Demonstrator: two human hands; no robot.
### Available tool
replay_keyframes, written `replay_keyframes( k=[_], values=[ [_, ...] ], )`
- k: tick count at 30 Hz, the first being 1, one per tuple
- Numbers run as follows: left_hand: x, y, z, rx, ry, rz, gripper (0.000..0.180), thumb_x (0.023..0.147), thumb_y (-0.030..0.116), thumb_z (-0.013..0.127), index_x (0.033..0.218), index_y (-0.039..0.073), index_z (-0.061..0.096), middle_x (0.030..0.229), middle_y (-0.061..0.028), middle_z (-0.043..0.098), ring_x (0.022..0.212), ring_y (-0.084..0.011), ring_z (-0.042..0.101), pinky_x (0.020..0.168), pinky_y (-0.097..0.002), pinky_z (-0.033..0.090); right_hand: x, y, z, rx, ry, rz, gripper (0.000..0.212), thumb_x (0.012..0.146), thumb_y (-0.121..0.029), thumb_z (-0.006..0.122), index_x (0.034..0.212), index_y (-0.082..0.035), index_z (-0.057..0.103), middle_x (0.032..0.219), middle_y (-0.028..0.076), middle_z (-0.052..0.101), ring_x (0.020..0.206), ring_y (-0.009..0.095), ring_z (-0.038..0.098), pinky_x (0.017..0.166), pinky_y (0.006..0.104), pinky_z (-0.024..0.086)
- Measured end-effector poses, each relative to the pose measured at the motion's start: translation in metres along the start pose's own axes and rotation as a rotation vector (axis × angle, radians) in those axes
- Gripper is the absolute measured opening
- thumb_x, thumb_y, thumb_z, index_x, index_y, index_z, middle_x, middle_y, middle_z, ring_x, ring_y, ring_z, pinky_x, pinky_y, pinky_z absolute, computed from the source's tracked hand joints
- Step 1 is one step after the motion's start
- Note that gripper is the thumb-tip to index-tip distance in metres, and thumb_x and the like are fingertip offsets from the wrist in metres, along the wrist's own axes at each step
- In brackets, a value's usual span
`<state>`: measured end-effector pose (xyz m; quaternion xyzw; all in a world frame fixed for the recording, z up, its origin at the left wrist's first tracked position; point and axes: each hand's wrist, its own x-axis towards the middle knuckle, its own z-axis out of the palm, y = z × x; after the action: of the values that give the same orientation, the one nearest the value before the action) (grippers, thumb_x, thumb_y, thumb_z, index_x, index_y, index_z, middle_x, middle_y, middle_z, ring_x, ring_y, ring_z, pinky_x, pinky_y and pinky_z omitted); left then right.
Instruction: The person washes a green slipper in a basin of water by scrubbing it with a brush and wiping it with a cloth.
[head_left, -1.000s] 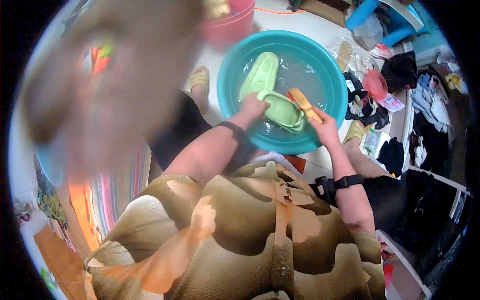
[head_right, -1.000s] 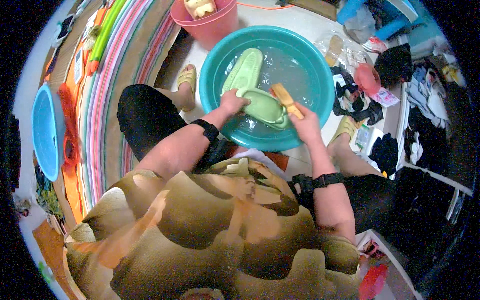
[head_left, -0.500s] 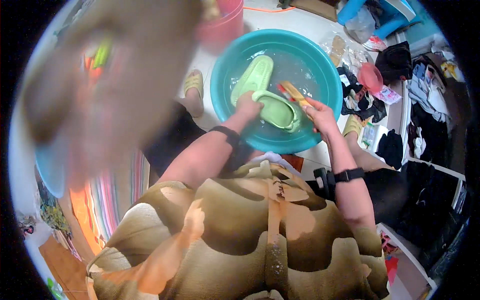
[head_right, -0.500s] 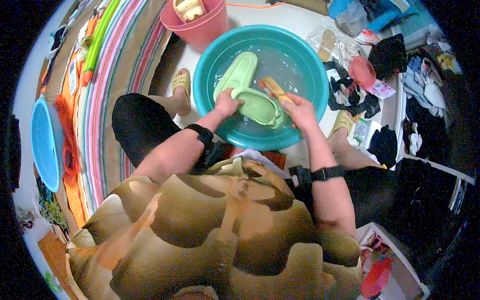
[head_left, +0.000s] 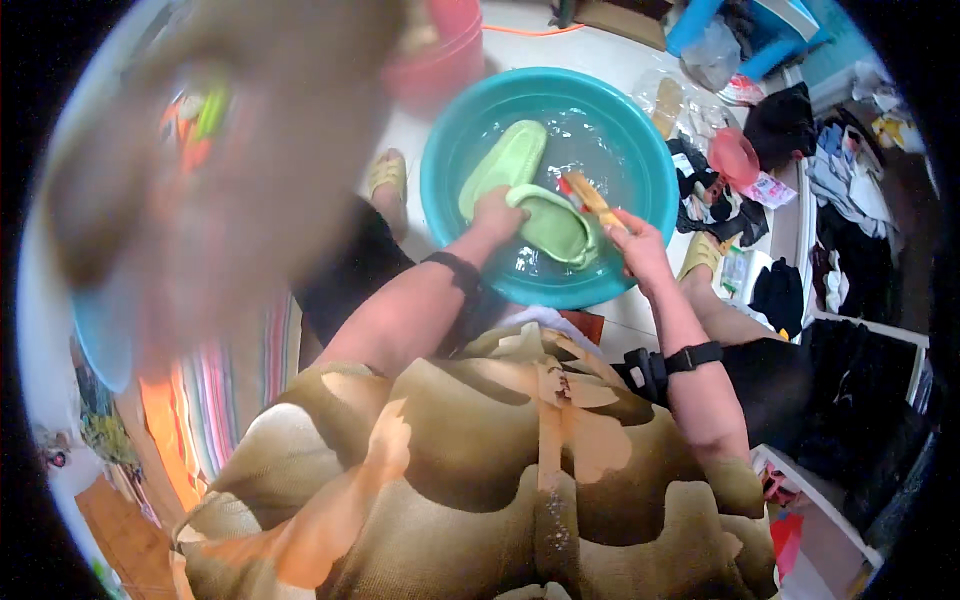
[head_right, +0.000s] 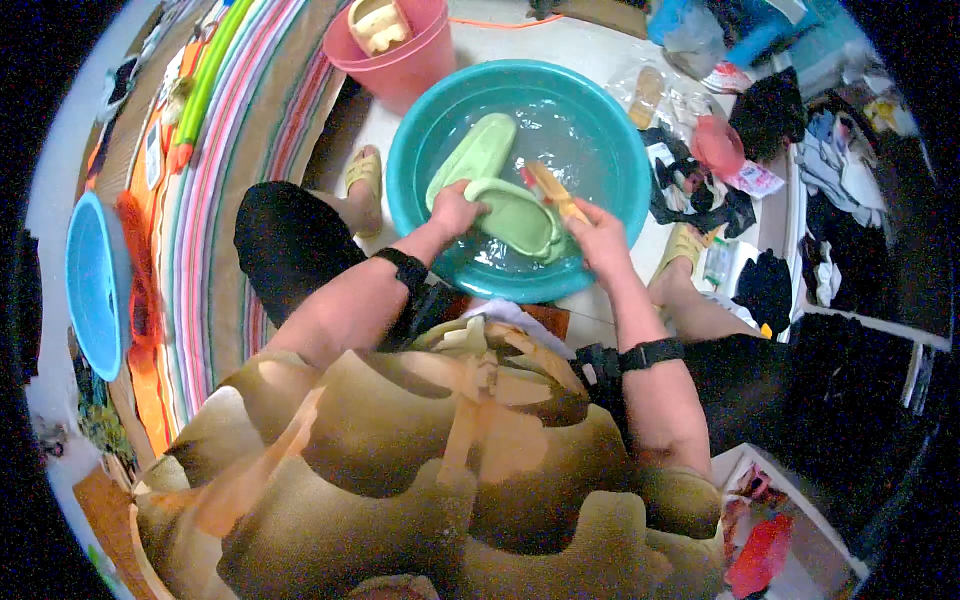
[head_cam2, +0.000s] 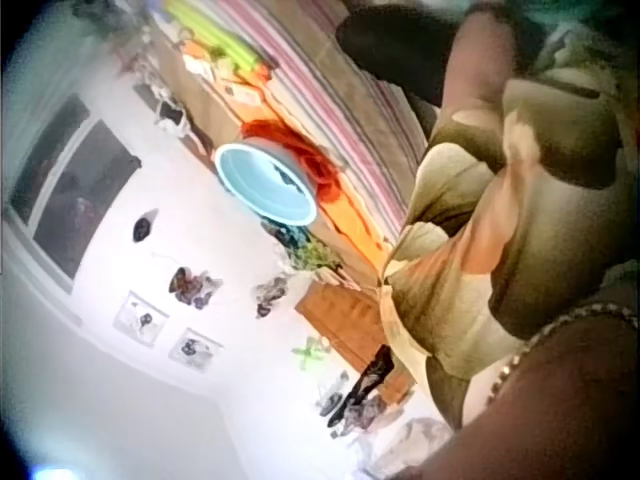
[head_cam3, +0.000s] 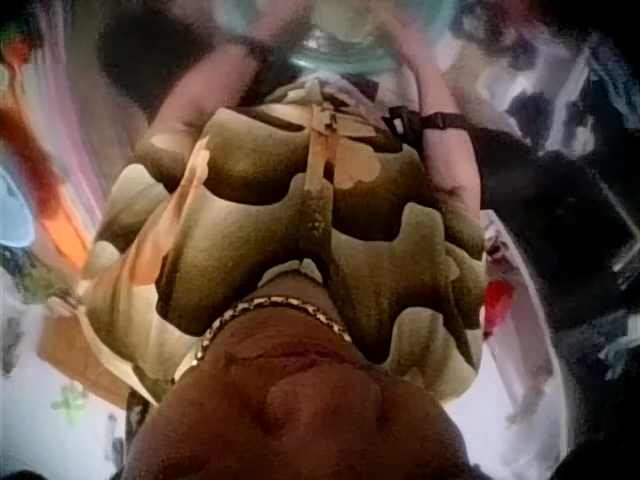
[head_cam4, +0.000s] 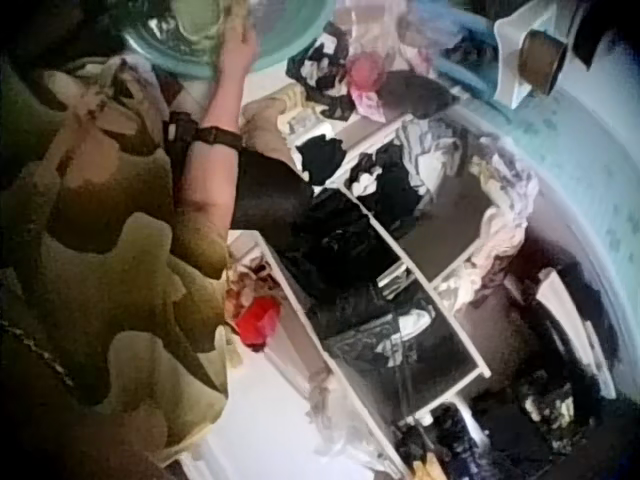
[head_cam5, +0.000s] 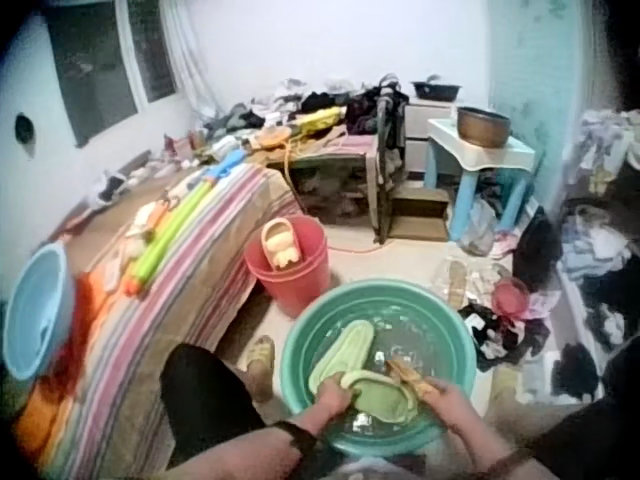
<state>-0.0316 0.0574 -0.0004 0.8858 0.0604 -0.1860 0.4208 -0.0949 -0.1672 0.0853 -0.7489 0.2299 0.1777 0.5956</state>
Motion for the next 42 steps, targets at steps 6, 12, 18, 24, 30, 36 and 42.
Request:
replay_keyframes(
  k=[6,12,18,24,30,36,42],
  values=[
    [-0.006,0.006,0.003,-0.013,0.062,-0.017,0.043,0.065,0.02,0.071,0.103,0.005,0.056,0.088,-0.0159,0.062,0.082,-0.0273,0.06,0.075,-0.0344,0.047,-0.007,0.003,0.024,-0.027,-0.116,-0.268,0.044,0.074,-0.02,0.063,0.114,-0.005,0.054,0.092,0.01,0.063,0.086,0.013,0.057,0.076,0.0261,0.044],
    [-0.007,-0.005,0.004,-0.024,0.014,0.137,0.032,0.067,0.014,0.07,0.096,0.006,0.059,0.082,-0.0111,0.062,0.077,-0.0195,0.06,0.07,-0.0314,0.047,0.039,0.048,-0.015,-0.325,0.061,-0.231,0.043,0.073,-0.02,0.063,0.112,-0.006,0.056,0.098,0.016,0.062,0.09,0.021,0.06,0.08,0.0307,0.044],
    [-0.021,0.007,-0.005,-0.16,0.026,0.102,0.028,0.068,0.011,0.069,0.094,0.006,0.058,0.079,-0.0099,0.062,0.073,-0.0189,0.059,0.067,-0.0314,0.047,0.036,0.027,-0.019,-0.734,0.303,-0.076,0.045,0.072,-0.026,0.061,0.112,-0.006,0.055,0.097,0.017,0.061,0.089,0.031,0.059,0.079,0.0388,0.045],
    [-0.008,-0.006,-0.004,-0.017,0.059,0.128,0.032,0.066,0.011,0.07,0.095,0.008,0.059,0.08,-0.0089,0.063,0.075,-0.0191,0.06,0.069,-0.0324,0.047,0.042,0.031,-0.019,-0.185,0.071,0.132,0.048,0.074,-0.026,0.061,0.116,-0.006,0.053,0.084,0.009,0.061,0.06,0.016,0.054,0.049,0.0289,0.042],
    [0.001,-0.009,0.008,-0.068,0.041,0.118,0.031,0.065,0.01,0.07,0.095,0.008,0.059,0.083,-0.0113,0.062,0.08,-0.0239,0.06,0.073,-0.0341,0.046,-0.013,-0.02,0.002,0.055,-0.111,0.027,0.047,0.077,-0.022,0.061,0.12,-0.009,0.049,0.068,-0.004,0.049,0.045,0.004,0.038,0.035,0.019,0.026],
    [-0.009,0.006,0.011,-0.087,0.069,0.148,0.03,0.065,0.007,0.068,0.094,0.008,0.06,0.082,-0.0122,0.062,0.079,-0.0252,0.06,0.073,-0.0343,0.046,0.005,0.027,0.005,-0.047,-0.081,-0.233,0.043,0.077,-0.02,0.061,0.118,-0.009,0.052,0.07,-0.001,0.056,0.046,0.006,0.042,0.037,0.0208,0.032],
    [-0.013,0.003,0.003,0.01,0.102,0.216,0.026,0.065,0.001,0.063,0.09,0.007,0.059,0.08,-0.0122,0.062,0.077,-0.0225,0.061,0.07,-0.0325,0.046,0.022,0.037,-0.033,-0.439,0.09,0.059,0.04,0.073,-0.02,0.062,0.109,-0.003,0.058,0.097,0.013,0.062,0.086,0.02,0.06,0.077,0.0286,0.045]
  ],
)
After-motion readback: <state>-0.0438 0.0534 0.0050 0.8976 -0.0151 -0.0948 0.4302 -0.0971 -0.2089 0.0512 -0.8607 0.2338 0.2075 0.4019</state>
